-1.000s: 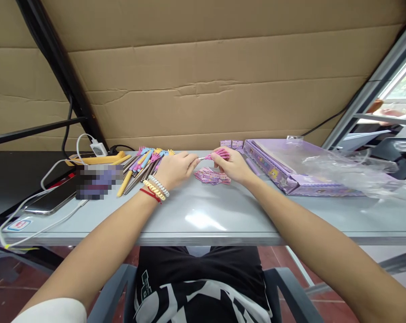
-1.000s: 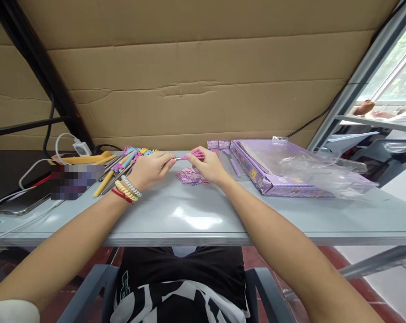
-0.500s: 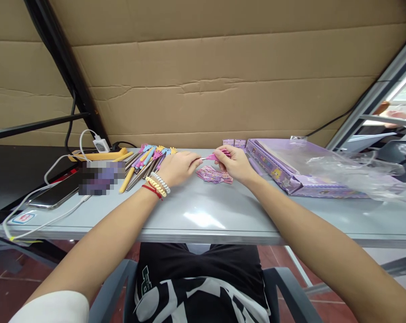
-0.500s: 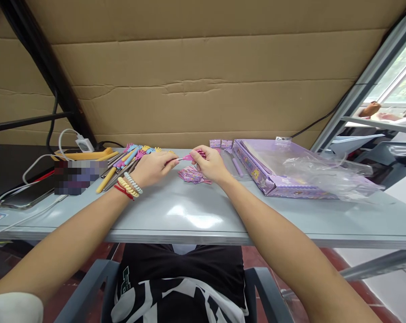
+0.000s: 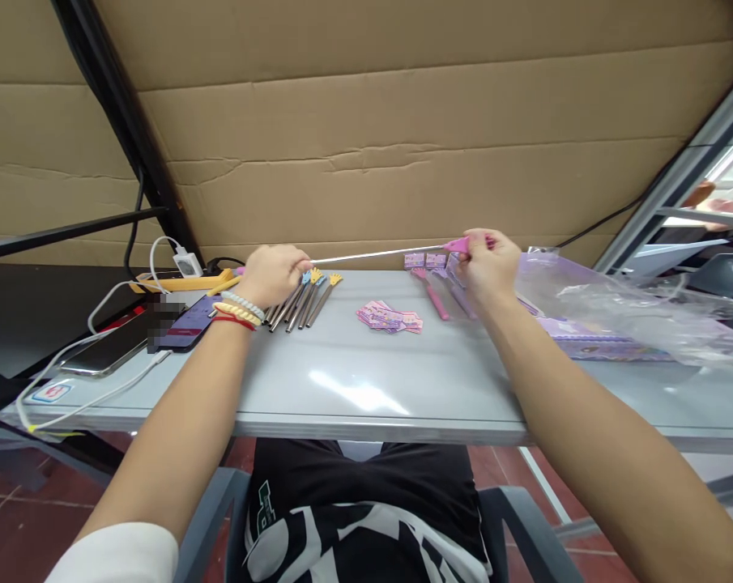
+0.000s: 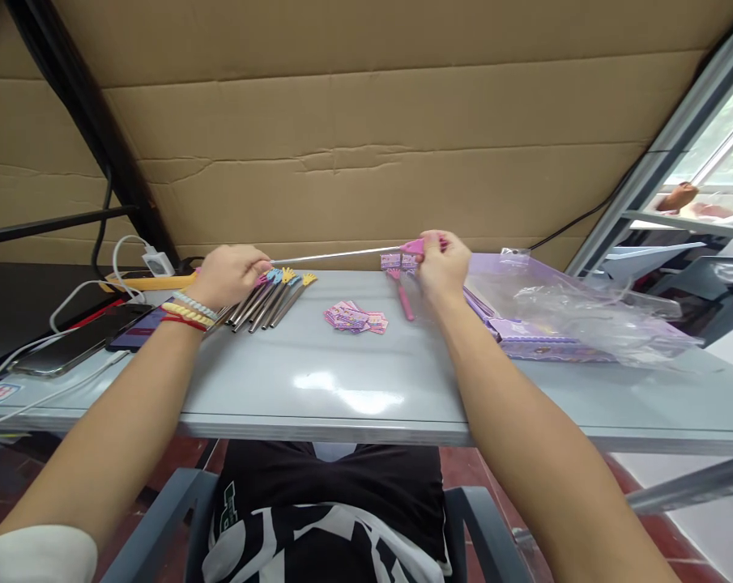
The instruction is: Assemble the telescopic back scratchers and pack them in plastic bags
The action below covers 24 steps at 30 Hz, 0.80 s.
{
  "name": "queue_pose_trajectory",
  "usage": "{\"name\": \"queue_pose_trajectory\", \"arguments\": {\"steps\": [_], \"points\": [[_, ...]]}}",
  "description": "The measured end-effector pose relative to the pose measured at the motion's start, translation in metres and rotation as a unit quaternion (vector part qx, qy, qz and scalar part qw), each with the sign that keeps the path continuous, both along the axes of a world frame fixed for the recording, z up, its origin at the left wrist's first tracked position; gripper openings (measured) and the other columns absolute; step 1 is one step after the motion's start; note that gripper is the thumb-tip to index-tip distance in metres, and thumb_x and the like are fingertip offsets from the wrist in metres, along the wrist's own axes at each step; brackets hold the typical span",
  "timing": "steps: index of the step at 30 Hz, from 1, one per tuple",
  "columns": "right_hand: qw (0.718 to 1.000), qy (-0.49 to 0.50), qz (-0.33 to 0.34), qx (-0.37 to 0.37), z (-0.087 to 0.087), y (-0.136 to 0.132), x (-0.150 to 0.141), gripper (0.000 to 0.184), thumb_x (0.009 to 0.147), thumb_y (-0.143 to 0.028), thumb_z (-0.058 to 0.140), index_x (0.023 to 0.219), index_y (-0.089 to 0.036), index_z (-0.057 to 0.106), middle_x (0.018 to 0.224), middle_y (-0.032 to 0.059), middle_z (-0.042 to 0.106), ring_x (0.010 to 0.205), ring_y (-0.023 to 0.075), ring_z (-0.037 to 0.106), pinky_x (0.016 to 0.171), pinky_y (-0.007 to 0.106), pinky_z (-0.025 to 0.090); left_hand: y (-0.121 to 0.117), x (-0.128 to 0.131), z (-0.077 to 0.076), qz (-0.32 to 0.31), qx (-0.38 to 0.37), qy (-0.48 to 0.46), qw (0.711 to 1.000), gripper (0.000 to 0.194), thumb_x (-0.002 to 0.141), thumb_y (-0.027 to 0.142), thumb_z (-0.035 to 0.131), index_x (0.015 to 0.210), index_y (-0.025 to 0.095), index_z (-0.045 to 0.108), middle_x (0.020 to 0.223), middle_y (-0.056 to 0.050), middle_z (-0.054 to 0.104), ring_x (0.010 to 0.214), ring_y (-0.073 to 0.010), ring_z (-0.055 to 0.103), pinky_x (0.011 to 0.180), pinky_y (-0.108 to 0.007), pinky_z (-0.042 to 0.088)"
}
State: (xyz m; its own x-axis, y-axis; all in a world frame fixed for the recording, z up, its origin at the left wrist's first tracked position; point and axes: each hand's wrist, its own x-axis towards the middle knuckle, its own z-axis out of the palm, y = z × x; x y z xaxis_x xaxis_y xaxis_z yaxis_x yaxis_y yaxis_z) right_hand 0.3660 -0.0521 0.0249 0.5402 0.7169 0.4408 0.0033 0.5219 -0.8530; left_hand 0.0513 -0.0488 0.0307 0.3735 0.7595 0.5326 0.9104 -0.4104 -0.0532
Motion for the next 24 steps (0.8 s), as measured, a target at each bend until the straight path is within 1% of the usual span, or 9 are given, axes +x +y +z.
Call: {"name": "queue_pose_trajectory", "arguments": {"steps": [2,4,5,8,11,15,19,21,24], "points": [[0.996,0.041,-0.074,0.01,0.009,0.001,0.019,0.017,0.093,-0.019,0.046,0.077,-0.018,0.053,0.051,-0.0046,0.052,0.036,0.0066,0.037,0.035,0.02,0.025,0.007,-0.019,0.002,0.045,0.016,-0.014,0.999,0.04,0.091,0.037,0.035,0.097,0.022,0.071,0.099,-0.009,0.071,0.103,-0.0264,0.059,0.088,-0.04,0.037],[0.986,0.083,-0.142,0.024,0.015,0.001,0.038,0.02,0.093,-0.014,0.042,0.077,-0.02,0.052,0.053,-0.0042,0.052,0.038,0.0072,0.036,0.036,0.021,0.024,0.011,-0.036,0.003,0.088,0.029,-0.047,0.995,0.041,0.09,0.038,0.033,0.096,0.023,0.071,0.099,-0.009,0.07,0.104,-0.0266,0.057,0.091,-0.042,0.034],[0.983,0.092,-0.157,0.033,0.017,0.002,0.046,0.02,0.092,-0.013,0.042,0.077,-0.02,0.051,0.054,-0.0042,0.051,0.039,0.0074,0.037,0.037,0.022,0.025,0.013,-0.043,0.004,0.102,0.038,-0.065,0.992,0.041,0.09,0.039,0.033,0.095,0.023,0.07,0.1,-0.009,0.069,0.105,-0.0265,0.056,0.092,-0.042,0.032],[0.977,0.101,-0.174,0.066,0.02,0.002,0.068,0.02,0.093,-0.017,0.043,0.076,-0.023,0.051,0.056,-0.0036,0.049,0.042,0.0083,0.038,0.039,0.023,0.027,0.014,-0.06,0.004,0.13,0.054,-0.104,0.985,0.042,0.09,0.04,0.032,0.099,0.022,0.069,0.106,-0.008,0.067,0.108,-0.0264,0.052,0.094,-0.043,0.028],[0.969,0.125,-0.198,0.078,0.023,-0.001,0.083,0.024,0.094,-0.018,0.04,0.073,-0.024,0.049,0.058,-0.0029,0.048,0.043,0.0084,0.039,0.039,0.024,0.028,0.014,-0.073,0.002,0.153,0.042,-0.122,0.98,0.042,0.09,0.038,0.033,0.105,0.019,0.068,0.109,-0.008,0.064,0.109,-0.0257,0.048,0.094,-0.044,0.026],[0.965,0.147,-0.201,0.076,0.027,-0.008,0.089,0.026,0.095,-0.016,0.038,0.071,-0.023,0.048,0.058,-0.003,0.046,0.043,0.0079,0.041,0.04,0.023,0.028,0.016,-0.083,-0.001,0.151,0.049,-0.134,0.978,0.043,0.092,0.04,0.032,0.109,0.019,0.066,0.107,-0.004,0.061,0.109,-0.0229,0.046,0.096,-0.042,0.025],[0.971,0.125,-0.181,0.092,0.027,-0.01,0.083,0.021,0.093,-0.015,0.041,0.075,-0.023,0.049,0.056,-0.0044,0.048,0.041,0.0079,0.04,0.039,0.023,0.027,0.017,-0.087,-0.002,0.147,0.016,-0.119,0.982,0.039,0.092,0.033,0.035,0.109,0.016,0.065,0.11,-0.005,0.063,0.109,-0.0225,0.051,0.095,-0.038,0.033],[0.978,0.113,-0.162,0.063,0.026,-0.009,0.079,0.02,0.093,-0.013,0.041,0.077,-0.022,0.05,0.056,-0.0051,0.049,0.039,0.0078,0.039,0.039,0.023,0.027,0.018,-0.088,-0.002,0.14,-0.005,-0.115,0.983,0.037,0.09,0.03,0.038,0.109,0.014,0.065,0.112,-0.007,0.065,0.109,-0.0227,0.054,0.095,-0.035,0.037],[0.982,0.127,-0.143,0.002,0.026,-0.008,0.075,0.016,0.093,-0.014,0.04,0.082,-0.021,0.049,0.059,-0.0049,0.053,0.039,0.0082,0.041,0.039,0.023,0.028,0.018,-0.088,-0.002,0.14,-0.025,-0.13,0.981,0.037,0.086,0.028,0.042,0.108,0.01,0.066,0.115,-0.011,0.066,0.109,-0.0232,0.056,0.096,-0.033,0.039]]}}
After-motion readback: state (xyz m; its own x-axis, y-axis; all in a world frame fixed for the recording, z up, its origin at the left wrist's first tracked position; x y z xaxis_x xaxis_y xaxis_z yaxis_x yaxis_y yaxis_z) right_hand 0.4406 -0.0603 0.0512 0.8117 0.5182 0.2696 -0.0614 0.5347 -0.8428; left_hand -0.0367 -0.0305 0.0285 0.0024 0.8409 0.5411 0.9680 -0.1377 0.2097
